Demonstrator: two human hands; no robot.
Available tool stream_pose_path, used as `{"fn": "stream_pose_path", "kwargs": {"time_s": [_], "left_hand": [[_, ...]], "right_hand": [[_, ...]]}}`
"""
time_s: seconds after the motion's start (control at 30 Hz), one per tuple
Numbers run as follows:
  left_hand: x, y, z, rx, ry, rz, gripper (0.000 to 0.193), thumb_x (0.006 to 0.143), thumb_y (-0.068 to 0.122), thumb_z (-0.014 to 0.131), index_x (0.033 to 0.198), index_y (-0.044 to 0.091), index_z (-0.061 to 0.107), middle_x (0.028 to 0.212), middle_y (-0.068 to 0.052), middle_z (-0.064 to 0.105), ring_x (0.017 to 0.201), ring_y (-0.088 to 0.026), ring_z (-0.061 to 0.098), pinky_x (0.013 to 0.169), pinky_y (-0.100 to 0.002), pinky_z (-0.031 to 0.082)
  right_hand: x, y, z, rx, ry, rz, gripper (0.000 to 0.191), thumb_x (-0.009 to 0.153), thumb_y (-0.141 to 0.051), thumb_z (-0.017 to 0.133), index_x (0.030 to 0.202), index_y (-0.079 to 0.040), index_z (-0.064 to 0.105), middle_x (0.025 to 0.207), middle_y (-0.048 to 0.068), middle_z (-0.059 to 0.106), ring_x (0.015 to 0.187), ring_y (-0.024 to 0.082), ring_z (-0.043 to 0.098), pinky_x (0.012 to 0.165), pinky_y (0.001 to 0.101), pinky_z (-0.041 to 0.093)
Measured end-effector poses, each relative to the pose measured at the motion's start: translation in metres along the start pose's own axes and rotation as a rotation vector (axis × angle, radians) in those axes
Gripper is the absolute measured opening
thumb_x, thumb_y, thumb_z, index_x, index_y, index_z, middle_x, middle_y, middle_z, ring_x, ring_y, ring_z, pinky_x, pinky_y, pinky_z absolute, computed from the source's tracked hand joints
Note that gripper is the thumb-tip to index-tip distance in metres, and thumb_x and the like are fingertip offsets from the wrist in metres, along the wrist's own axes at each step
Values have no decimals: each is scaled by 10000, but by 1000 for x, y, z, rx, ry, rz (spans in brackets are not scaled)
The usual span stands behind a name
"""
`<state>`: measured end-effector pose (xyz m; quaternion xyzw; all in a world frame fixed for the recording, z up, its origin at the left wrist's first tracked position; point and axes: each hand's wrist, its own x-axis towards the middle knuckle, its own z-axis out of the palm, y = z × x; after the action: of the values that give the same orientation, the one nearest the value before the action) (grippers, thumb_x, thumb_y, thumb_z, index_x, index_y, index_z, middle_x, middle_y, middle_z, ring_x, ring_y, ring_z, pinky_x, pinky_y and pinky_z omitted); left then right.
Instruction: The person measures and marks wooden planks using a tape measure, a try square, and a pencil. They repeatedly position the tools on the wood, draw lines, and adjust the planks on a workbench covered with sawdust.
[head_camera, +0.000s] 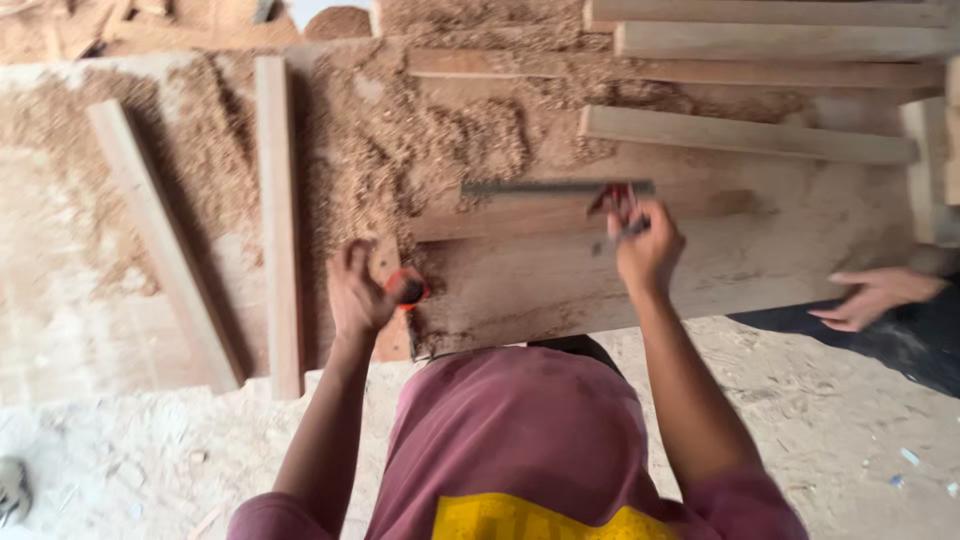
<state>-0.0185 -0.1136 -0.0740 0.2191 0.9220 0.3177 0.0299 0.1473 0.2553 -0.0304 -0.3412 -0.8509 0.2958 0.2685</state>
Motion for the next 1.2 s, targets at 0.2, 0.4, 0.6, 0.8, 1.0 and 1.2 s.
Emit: {"fn": "stream_pose_path", "kwargs": {"time_s": [0.2, 0.4, 0.6, 0.8, 1.0, 1.2], "left_hand": [[-51, -9, 2, 162, -184, -23, 721, 719, 425, 846, 1328, 139, 587, 1430, -103, 519, 1281, -366, 519, 1061, -521, 475], [-45, 1, 31, 263, -174, -23, 682, 724, 322, 890, 1295, 153, 556, 1280, -174, 539, 1174, -392, 537, 986, -571, 435], [-27, 46, 31, -338, -296, -301, 811, 627, 324, 989, 1217, 64, 497, 1144, -158, 624, 1018, -318, 680, 828, -409, 576], [-24, 131, 42, -399, -248, 343, 591, 687, 216, 926, 1182, 80, 633, 1081, -173, 609, 1005, -338, 638, 841, -438, 570], [-19, 204, 76, 118, -458, 663, 314, 924, 203, 720, 1212, 89, 667, 1119, -129, 685, 1034, -321, 608, 849, -474, 550], [-25, 235, 106, -240, -1061, -96, 303, 937, 366, 665, 1056, 108, 772, 971, -125, 738, 900, -280, 740, 819, -406, 580]], "right_hand": [[45, -33, 89, -24, -95, 35, 302, 787, -129, 888, 867, -92, 598, 823, 80, 733, 781, 287, 748, 666, 403, 578], [37, -40, 92, -161, -134, -262, 361, 868, -230, 868, 1059, -45, 623, 884, 119, 723, 810, 330, 707, 714, 478, 546], [-47, -58, 50, 156, -342, -84, 350, 928, -297, 818, 1086, -29, 658, 870, 89, 727, 811, 207, 743, 717, 360, 589], [-87, -44, 12, 730, -814, 885, 238, 950, -213, 715, 1010, 16, 699, 841, 118, 723, 663, 187, 732, 623, 342, 632], [-61, 48, -50, 798, -663, 734, 179, 976, -184, 681, 1047, -19, 687, 909, 95, 730, 792, 167, 736, 722, 319, 636], [37, 185, -188, 447, -298, 577, 181, 1019, -176, 675, 1046, 2, 669, 919, 75, 693, 782, 187, 723, 722, 321, 614]]}}
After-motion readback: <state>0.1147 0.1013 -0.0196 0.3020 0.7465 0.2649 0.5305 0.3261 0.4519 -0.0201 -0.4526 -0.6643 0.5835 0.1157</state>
